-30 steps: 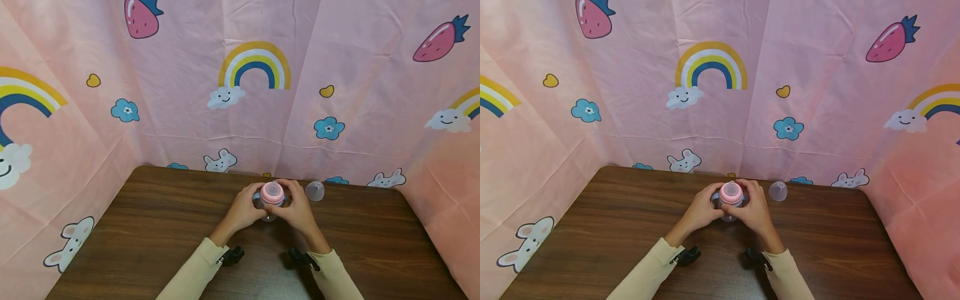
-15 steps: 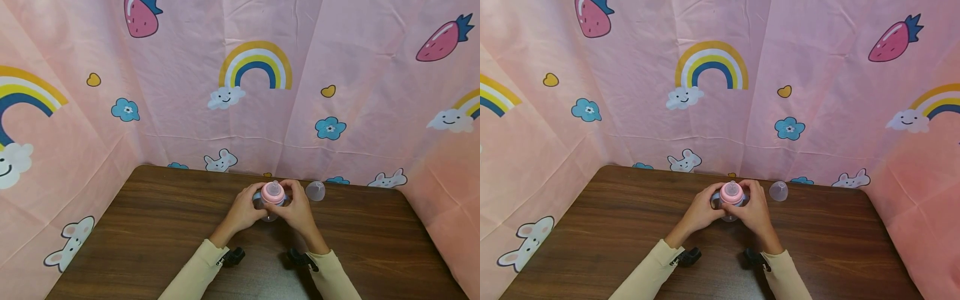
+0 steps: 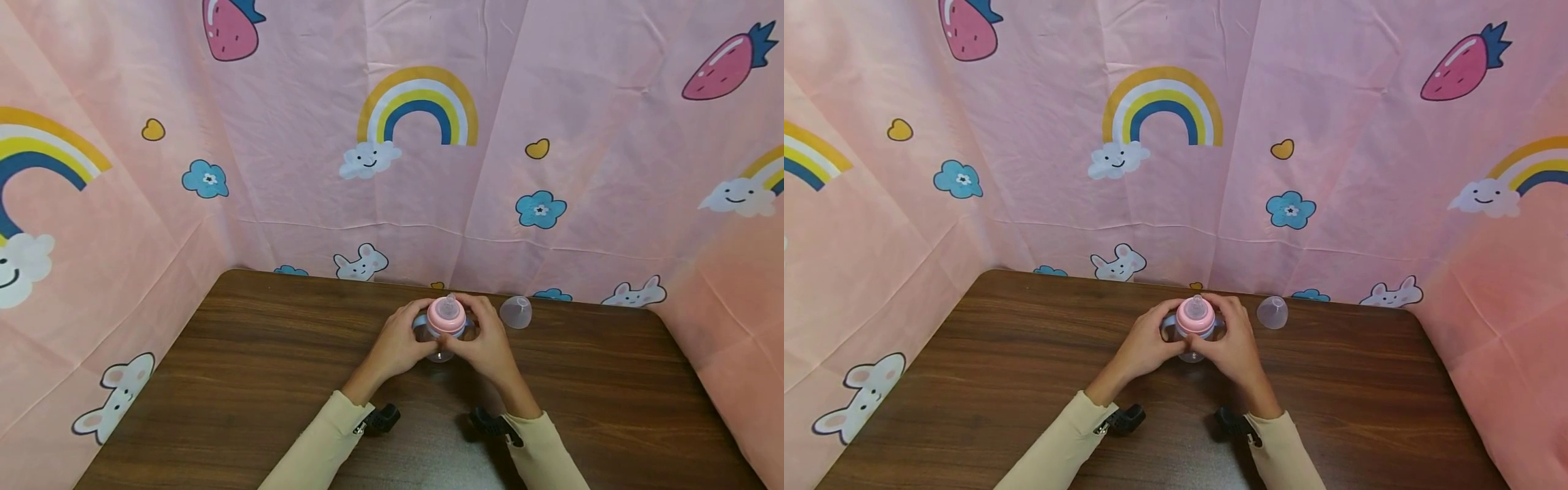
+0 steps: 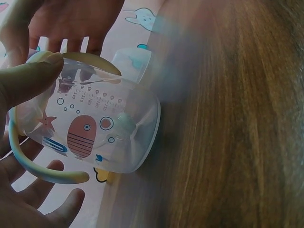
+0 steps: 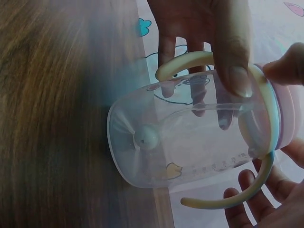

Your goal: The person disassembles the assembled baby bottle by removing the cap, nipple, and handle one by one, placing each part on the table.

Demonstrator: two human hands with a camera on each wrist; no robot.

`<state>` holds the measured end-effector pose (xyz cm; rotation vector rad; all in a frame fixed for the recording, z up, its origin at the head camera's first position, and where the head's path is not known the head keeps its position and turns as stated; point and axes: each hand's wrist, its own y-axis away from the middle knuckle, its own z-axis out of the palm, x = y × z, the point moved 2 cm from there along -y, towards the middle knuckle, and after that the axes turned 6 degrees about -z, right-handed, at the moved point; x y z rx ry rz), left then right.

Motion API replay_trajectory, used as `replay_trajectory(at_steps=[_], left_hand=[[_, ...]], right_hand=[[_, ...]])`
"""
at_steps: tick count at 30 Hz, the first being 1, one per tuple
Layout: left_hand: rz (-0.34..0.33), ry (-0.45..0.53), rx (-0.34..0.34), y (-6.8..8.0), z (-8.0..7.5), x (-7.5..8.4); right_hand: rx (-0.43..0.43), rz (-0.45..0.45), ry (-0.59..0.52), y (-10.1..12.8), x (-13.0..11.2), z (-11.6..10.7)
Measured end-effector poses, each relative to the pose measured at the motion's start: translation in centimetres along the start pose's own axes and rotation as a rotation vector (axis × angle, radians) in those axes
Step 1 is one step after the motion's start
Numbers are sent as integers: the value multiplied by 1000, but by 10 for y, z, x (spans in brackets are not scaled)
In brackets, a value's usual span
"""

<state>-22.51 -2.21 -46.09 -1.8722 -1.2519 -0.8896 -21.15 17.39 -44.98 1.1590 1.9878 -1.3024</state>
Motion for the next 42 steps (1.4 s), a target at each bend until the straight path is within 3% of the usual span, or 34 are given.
replay_trajectory(at_steps=[11,17,42], left_hand=[[-31,14,-6,3,0,0],[-15,13,0,3,0,0],[-55,0,-11,2,2,-2]], right_hand=[[43,66,-15,1,-2,2],[57,84,-13,-1,-2,3],[29,35,-28,2,0,2]])
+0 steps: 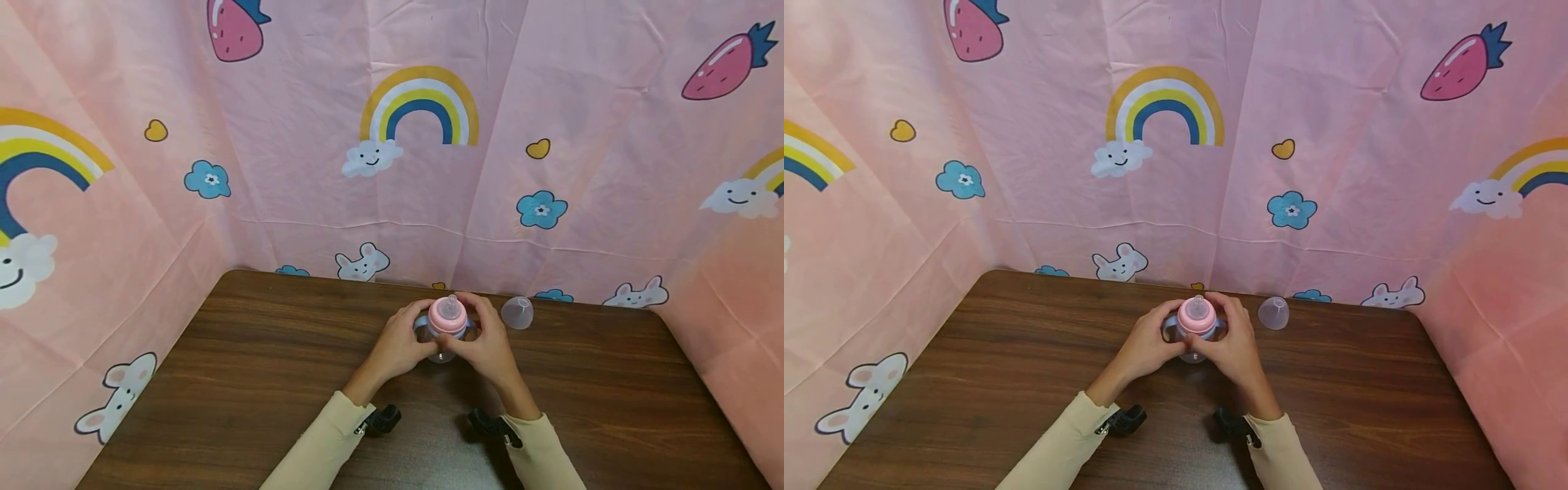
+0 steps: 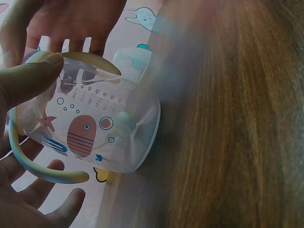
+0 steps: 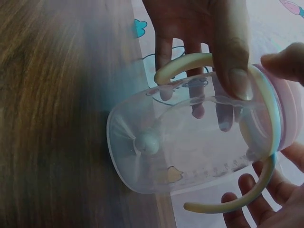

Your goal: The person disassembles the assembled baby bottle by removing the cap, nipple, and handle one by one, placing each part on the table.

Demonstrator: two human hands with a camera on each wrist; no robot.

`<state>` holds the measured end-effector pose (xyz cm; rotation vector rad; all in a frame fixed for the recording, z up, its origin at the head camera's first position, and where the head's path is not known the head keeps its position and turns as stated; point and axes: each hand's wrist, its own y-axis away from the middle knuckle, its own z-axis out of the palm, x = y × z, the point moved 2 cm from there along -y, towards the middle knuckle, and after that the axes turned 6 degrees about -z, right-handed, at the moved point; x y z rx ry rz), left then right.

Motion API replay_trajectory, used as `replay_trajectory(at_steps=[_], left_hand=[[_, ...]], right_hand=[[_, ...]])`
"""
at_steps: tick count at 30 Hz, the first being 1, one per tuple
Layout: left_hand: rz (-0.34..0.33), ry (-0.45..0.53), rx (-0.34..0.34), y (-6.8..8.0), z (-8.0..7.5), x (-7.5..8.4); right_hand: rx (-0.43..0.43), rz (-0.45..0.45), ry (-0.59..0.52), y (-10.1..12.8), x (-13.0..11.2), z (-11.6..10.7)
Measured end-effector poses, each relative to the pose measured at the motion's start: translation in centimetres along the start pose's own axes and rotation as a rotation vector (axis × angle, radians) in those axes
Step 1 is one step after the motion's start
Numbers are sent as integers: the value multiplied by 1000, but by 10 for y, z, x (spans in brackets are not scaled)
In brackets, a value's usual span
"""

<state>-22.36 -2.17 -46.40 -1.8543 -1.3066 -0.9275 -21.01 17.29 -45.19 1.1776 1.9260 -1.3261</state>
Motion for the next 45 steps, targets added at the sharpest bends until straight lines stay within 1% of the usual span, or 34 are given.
replay_trajectory(at_steps=[5,9,13,21,26,30,37,45], left_hand=[[-10,0,-7,1,0,0],[-7,7,-10,0,0,0],[-1,7,-9,-1,0,-1],[6,7,-7,-1,0,0],[5,1,-6,-2,1,-2],[6,-2,-3,-1,0,-1],[4,16,-8,-1,1,0],[23,13,9,-1,0,0]], right_hand=[[31,30,-3,1,0,4],[59,65,-16,1,-1,6],[67,83,-10,1,-1,8],[48,45,16,0,2,7],[27,21,1,0,2,5],[21,23,-8,1,2,4],[39,52,-21,2,3,2],[50,32,-30,1,1,2]])
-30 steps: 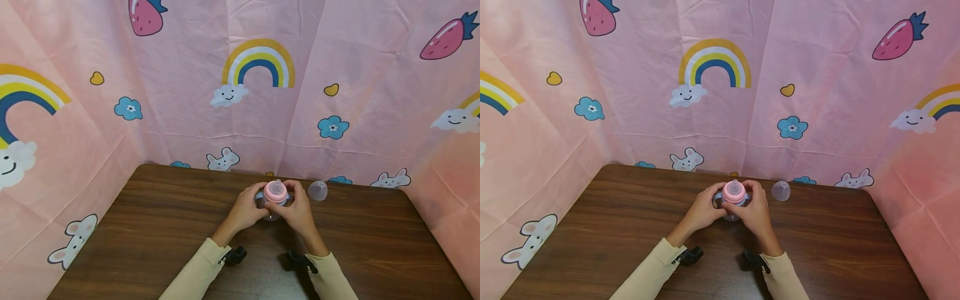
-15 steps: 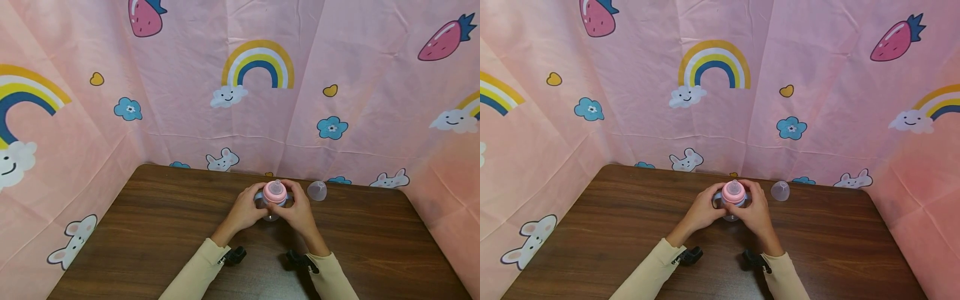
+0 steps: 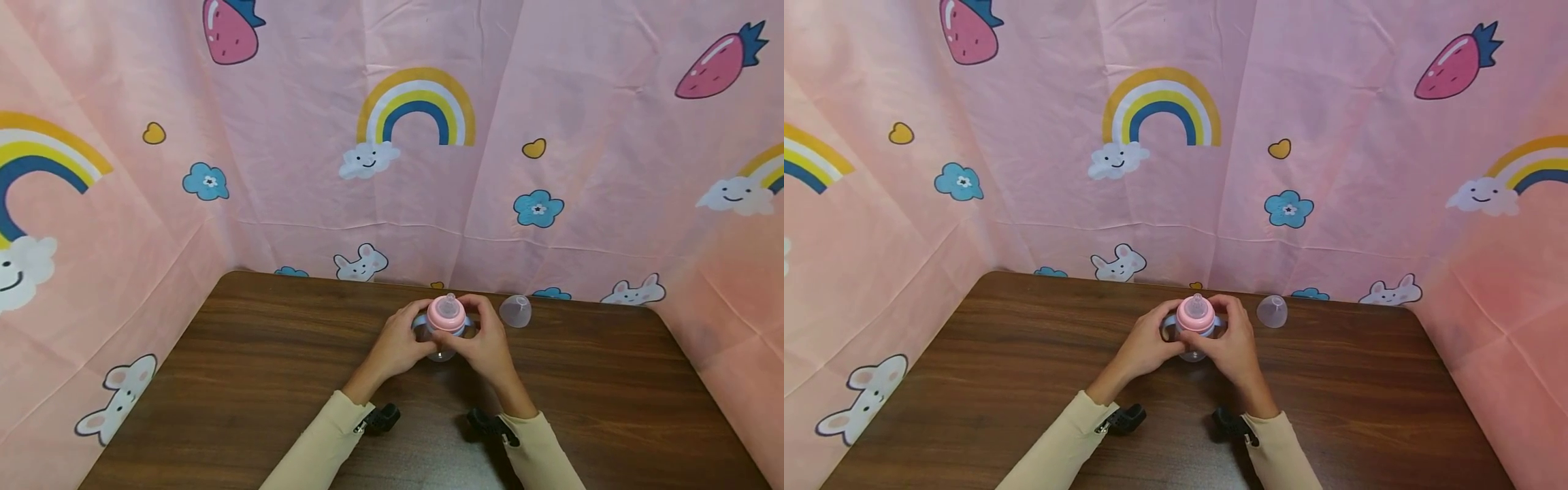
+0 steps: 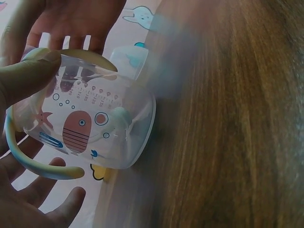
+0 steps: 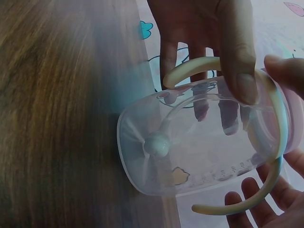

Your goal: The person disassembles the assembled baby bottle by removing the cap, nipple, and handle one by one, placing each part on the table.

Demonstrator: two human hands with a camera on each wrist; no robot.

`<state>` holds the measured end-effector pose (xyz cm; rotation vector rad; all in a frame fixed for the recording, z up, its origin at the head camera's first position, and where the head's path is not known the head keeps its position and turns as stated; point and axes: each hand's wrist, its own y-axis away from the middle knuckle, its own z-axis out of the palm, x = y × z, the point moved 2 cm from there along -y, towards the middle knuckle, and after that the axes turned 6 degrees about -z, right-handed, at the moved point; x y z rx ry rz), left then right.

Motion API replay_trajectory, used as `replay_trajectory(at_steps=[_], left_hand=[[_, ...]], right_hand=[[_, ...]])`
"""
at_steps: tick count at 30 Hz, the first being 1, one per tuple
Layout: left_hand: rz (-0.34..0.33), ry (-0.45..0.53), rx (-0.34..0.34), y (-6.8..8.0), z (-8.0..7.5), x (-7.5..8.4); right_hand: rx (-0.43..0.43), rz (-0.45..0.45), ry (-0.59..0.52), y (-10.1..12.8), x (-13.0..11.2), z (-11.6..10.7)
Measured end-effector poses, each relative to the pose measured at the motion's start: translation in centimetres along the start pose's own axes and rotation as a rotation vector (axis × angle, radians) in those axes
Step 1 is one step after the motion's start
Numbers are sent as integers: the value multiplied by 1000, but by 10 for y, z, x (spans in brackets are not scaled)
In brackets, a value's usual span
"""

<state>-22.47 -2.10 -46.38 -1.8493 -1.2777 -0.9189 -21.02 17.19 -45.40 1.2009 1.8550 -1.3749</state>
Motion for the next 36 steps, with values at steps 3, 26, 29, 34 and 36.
replay_trajectory(at_steps=[3,26,29,34,36], left_hand=[[7,2,0,1,-1,0],[12,-16,-14,0,0,-3],[9,-20,-14,0,0,-3],[11,-17,-7,0,0,-3],[16,-14,-2,0,0,-3]], right_hand=[[-6,-9,3,0,-1,0],[20,7,87,1,-3,5],[24,-10,103,2,-3,5],[28,-29,100,2,-3,4],[30,-35,94,1,-3,3]])
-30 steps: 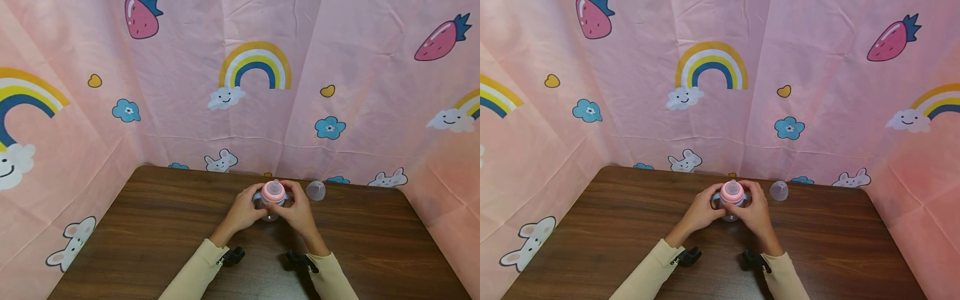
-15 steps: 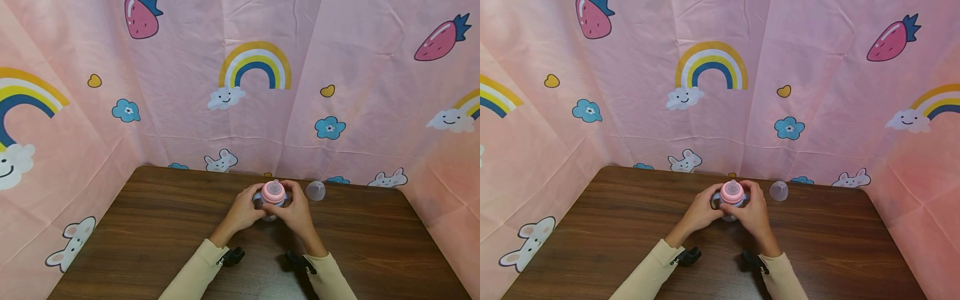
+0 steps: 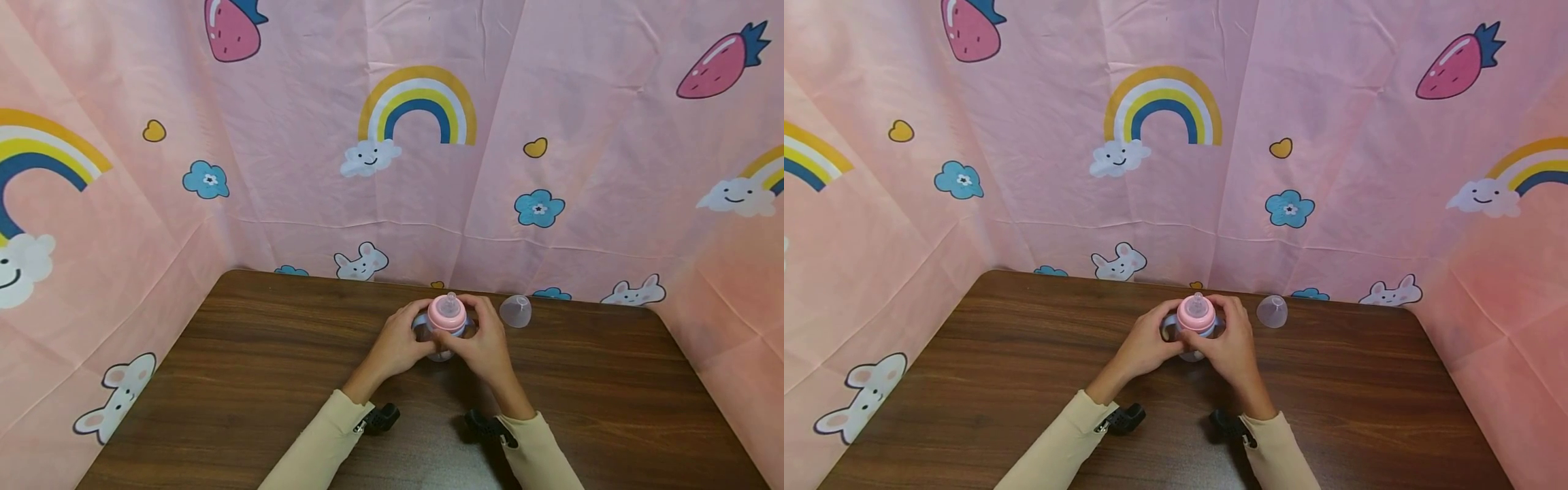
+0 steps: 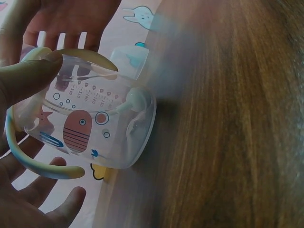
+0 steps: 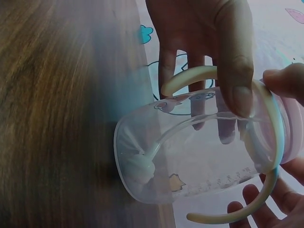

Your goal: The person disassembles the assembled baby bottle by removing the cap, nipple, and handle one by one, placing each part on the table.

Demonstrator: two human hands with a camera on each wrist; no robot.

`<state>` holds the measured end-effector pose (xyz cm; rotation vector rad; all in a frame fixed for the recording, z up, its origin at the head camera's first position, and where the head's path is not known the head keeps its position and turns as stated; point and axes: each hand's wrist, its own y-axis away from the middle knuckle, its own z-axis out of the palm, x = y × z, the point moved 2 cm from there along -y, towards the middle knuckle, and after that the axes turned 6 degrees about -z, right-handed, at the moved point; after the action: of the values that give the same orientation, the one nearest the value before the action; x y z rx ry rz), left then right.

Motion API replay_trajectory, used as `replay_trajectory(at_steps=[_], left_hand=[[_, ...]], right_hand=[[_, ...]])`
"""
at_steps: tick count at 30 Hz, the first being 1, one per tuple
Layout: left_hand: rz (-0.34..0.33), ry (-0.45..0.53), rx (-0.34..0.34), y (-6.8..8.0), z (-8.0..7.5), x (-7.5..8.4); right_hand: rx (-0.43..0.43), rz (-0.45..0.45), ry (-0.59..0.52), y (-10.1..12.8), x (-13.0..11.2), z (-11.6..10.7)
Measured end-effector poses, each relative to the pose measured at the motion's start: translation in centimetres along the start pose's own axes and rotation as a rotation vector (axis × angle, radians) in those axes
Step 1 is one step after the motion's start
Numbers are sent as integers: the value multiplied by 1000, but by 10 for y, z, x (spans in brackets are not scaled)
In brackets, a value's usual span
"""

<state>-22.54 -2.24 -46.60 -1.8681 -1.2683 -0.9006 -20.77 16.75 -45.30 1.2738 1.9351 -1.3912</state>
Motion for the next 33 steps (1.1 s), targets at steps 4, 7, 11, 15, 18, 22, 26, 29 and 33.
replay_trajectory(at_steps=[4,7,11,15,18,22,26,29,33], left_hand=[[2,5,2,-1,0,0],[0,5,0,-1,0,0],[0,0,0,-1,0,0],[-4,1,-1,-2,0,0],[-13,3,-1,-2,0,1],[-12,1,7,-2,0,2],[-3,2,10,-2,0,3],[2,7,7,-1,0,3],[13,14,8,-1,0,3]], right_hand=[[3,-16,-5,-1,0,-1],[5,-26,-6,-1,0,-1],[7,-36,-4,-2,0,-1],[12,-46,-13,-2,-1,-1],[16,-53,-25,-2,-2,-2],[21,-62,-27,-3,-2,-2],[19,-68,-16,-3,-2,-2],[5,-70,-12,-3,-3,-2],[-29,-54,-7,-2,-2,-3]])
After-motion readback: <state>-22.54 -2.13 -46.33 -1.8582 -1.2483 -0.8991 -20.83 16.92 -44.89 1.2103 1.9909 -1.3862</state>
